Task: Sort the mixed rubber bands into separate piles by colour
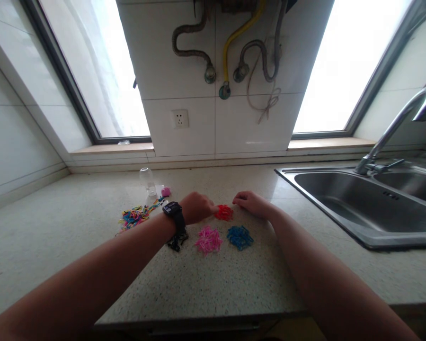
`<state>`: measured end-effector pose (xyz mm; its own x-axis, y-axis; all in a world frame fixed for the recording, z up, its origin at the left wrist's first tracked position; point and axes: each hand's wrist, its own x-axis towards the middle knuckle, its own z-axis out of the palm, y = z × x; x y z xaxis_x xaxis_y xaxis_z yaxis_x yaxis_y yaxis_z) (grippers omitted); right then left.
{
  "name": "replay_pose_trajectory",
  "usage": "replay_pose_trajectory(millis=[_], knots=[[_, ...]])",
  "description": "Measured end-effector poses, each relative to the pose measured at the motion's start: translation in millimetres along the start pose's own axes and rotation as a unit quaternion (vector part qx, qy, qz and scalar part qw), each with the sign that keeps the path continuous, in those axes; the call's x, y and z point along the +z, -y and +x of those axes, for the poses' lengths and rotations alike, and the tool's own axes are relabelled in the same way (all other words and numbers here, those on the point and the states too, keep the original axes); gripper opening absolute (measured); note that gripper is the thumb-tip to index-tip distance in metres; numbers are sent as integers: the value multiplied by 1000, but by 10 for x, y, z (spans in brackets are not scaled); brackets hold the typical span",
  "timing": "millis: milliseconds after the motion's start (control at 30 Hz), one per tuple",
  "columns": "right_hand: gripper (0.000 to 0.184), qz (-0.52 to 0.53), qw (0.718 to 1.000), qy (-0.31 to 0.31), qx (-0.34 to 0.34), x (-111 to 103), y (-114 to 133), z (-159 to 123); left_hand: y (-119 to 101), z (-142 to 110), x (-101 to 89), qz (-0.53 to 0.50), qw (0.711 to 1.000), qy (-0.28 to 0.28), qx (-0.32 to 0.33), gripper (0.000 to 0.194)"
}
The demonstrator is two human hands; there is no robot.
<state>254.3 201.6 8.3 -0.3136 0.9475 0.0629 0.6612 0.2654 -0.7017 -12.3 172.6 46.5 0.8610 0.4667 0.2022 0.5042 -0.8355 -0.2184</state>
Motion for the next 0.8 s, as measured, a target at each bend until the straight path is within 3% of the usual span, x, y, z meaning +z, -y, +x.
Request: replay_pose_trajectory(millis=[167, 400, 567, 700, 800], knots=[[30, -1, 1000, 4, 3, -5, 22, -7, -30, -23, 21, -6, 1000, -16, -6, 19], [28, -13, 1000, -2, -1, -5, 43, -5, -202, -126, -155, -47, 992, -67, -94, 20], [32, 4, 1000, 0, 6, 6, -12, 6, -740, -338, -343, -120, 981, -94, -116, 23], [33, 5, 1000, -4, 3, 8, -52, 15, -1298, -614, -371, -240, 966, -82, -51, 15], [33, -1, 1000, -2, 7, 2, -61, 21, -1531, -777, -235, -312, 949, -53, 17, 13]])
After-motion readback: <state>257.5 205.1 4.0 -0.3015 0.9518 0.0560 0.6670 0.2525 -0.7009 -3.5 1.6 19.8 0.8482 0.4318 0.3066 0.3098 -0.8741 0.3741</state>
